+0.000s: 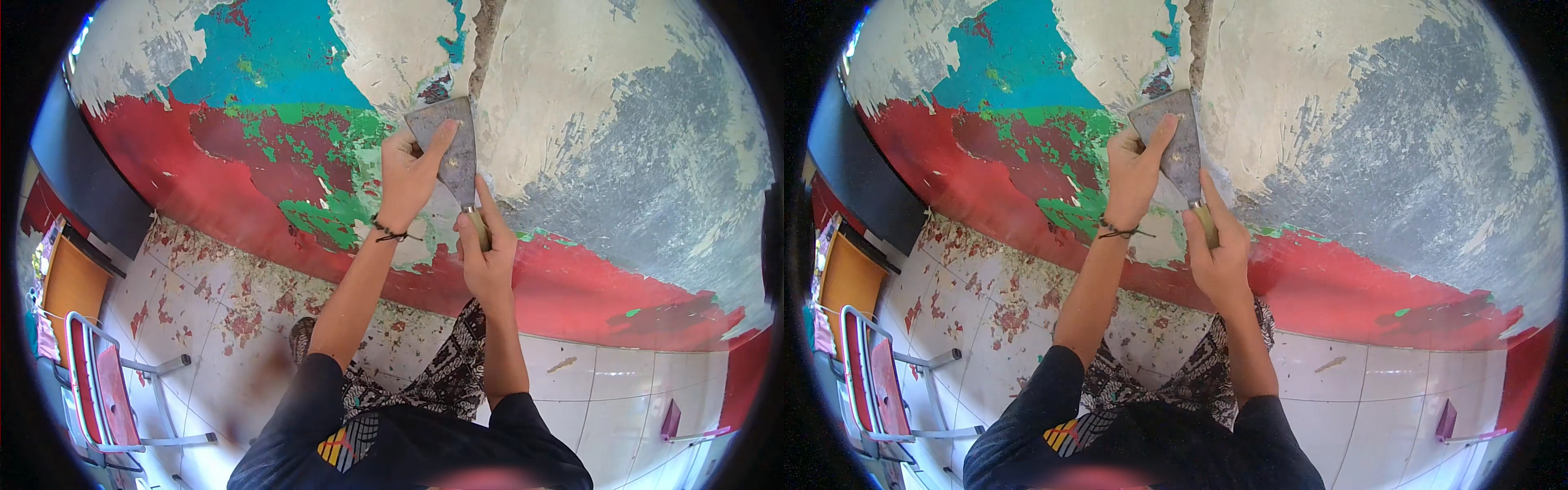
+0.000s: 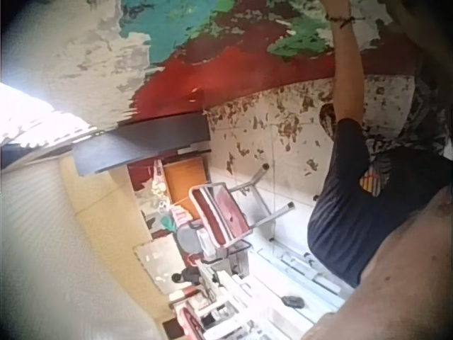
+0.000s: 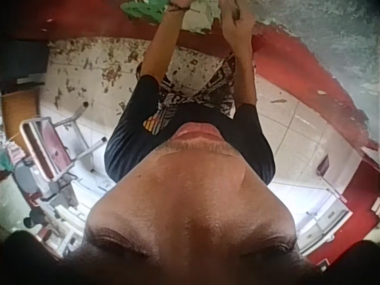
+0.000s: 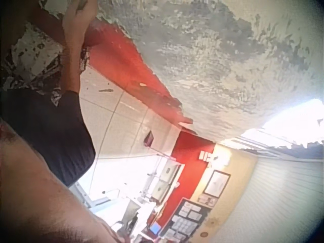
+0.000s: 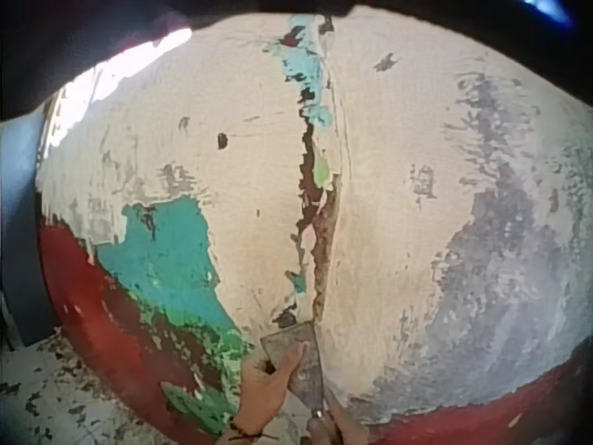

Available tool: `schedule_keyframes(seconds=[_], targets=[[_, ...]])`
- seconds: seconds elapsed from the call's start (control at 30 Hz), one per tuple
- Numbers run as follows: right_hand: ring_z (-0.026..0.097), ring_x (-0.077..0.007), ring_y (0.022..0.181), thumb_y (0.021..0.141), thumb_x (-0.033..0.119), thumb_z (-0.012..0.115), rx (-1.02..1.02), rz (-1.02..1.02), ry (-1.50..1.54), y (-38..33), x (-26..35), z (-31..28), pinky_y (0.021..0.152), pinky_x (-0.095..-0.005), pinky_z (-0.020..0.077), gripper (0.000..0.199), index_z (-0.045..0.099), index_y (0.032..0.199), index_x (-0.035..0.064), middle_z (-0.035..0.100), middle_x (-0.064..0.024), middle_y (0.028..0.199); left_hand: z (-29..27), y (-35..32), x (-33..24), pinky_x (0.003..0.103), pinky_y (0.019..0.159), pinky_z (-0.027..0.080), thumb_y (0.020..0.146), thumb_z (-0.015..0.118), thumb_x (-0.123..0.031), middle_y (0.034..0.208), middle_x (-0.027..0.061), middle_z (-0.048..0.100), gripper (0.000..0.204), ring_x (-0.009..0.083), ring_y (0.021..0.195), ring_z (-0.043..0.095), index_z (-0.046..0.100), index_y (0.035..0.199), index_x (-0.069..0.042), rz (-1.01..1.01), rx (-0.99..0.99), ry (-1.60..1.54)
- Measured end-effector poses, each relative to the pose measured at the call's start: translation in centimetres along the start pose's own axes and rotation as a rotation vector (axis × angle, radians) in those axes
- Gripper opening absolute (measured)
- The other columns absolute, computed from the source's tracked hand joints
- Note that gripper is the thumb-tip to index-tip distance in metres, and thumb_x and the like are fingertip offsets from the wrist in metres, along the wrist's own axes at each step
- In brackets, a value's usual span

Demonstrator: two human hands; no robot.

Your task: The person scrapes old paint off a wall using a putty knife.

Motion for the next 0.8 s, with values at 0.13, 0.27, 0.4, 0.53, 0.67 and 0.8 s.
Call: schedule_keyframes(seconds=[0.13,0.27,0.4,0.53,0.67,0.8], targets=[[0.039,-0.0068,0.054,0.09,0.005,0.055,0.085,-0.049,-0.137,-2.9,-2.3,0.4,0.051,-0.022,0.0353,0.052,0.039,0.139,0.0014,0.044,0.0001,0.061,-2.7,-3.6,2.9,0.021,0.049,0.039,0.09,0.063,-0.027,0.07,-0.0031,0.061,0.027,0.002,0.057,0.048,0.067,0.09,0.0,-0.239,0.101,0.021],[0.045,-0.0066,0.05,0.095,0.017,0.051,0.185,0.657,0.398,-12.5,-10.5,1.0,0.044,-0.0212,0.0364,0.045,0.038,0.136,0.0057,0.049,0.0023,0.066,-5.0,-13.3,10.9,0.026,0.07,0.047,0.093,0.058,-0.028,0.094,0.0039,0.064,0.031,0.0071,0.082,0.055,0.062,0.108,-0.002,-0.322,0.141,0.263],[0.048,-0.0113,0.05,0.095,0.029,0.05,0.148,1.186,0.53,-25.1,-20.2,3.5,0.04,-0.0227,0.0354,0.029,0.048,0.117,0.0098,0.052,-0.0021,0.071,-10.9,-27.9,23.6,0.032,0.071,0.047,0.089,0.058,-0.044,0.1,0.0084,0.063,0.048,0.0169,0.084,0.058,0.061,0.11,-0.001,-1.114,-0.209,-0.216],[0.049,-0.0129,0.05,0.092,0.029,0.052,0.578,1.221,0.073,-32.6,-26.0,7.3,0.042,-0.0257,0.0377,0.028,0.053,0.111,0.0092,0.053,-0.0043,0.069,-23.5,-45.0,34.6,0.038,0.074,0.048,0.077,0.062,-0.062,0.104,0.0157,0.063,0.082,0.0283,0.092,0.061,0.049,0.125,0.003,-1.555,-0.067,0.506],[0.049,-0.0126,0.051,0.09,0.028,0.053,0.672,0.799,-0.202,-32.6,-30.6,5.3,0.045,-0.0287,0.04,0.036,0.056,0.117,0.0043,0.053,-0.0035,0.068,-23.1,-41.6,32.9,0.039,0.078,0.049,0.079,0.061,-0.057,0.105,0.018,0.063,0.085,0.0289,0.094,0.062,0.041,0.13,0.007,-1.365,0.263,0.653],[0.05,-0.0086,0.055,0.09,0.017,0.056,0.573,0.859,0.027,-21.4,-18.7,3.8,0.048,-0.0217,0.0403,0.043,0.049,0.131,0.0058,0.054,0.0002,0.074,-20.1,-30.6,23.1,0.036,0.077,0.05,0.087,0.061,-0.04,0.096,0.0183,0.065,0.064,0.0255,0.086,0.065,0.041,0.131,0.002,-0.88,0.046,0.495]])
Point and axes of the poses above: each hand's wrist, its own y-axis towards the middle knuckle, its own z-axis out of the palm, x = y × z, the point moved 3 cm from there along y, towards the middle knuckle
